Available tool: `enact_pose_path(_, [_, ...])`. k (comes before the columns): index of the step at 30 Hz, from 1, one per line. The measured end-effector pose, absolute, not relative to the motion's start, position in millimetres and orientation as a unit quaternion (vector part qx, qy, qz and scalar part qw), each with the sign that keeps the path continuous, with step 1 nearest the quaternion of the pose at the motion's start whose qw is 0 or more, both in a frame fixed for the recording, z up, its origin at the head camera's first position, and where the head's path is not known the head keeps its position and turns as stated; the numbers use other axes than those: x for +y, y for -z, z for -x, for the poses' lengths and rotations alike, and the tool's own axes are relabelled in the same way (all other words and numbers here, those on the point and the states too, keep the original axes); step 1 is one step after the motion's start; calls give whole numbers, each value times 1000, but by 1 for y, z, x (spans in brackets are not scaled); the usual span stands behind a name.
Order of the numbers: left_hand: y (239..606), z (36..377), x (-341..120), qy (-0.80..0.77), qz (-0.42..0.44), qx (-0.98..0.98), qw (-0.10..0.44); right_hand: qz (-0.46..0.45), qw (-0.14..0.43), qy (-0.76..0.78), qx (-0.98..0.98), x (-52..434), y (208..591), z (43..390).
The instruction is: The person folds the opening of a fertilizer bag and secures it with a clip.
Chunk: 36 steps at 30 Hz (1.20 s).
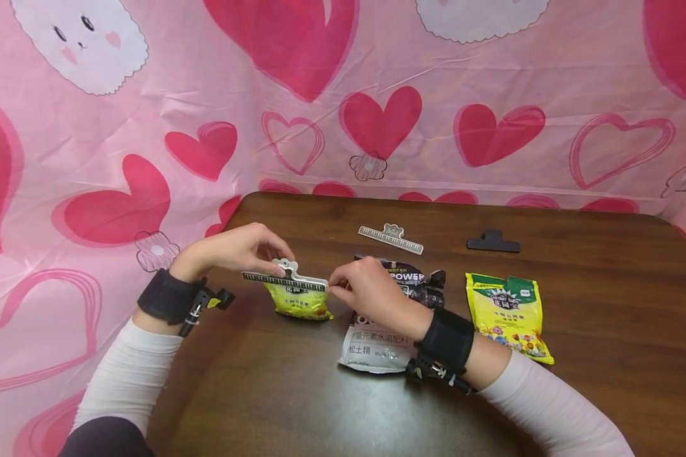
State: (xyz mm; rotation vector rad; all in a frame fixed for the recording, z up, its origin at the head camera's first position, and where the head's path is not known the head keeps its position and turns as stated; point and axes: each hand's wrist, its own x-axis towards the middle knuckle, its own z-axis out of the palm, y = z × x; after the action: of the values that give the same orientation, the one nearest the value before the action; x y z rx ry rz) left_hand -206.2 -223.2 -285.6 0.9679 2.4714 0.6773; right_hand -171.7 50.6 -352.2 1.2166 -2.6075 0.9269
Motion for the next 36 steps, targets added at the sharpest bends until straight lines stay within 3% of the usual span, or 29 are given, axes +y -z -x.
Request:
enact_pose_path(32, [308, 205, -243, -282, -317, 879, 219, -374, -63, -382, -842, 38, 355, 176])
enact_pose_path(36, [312, 207, -250, -281, -295, 886, 223, -355, -106, -409, -834, 30, 358, 181])
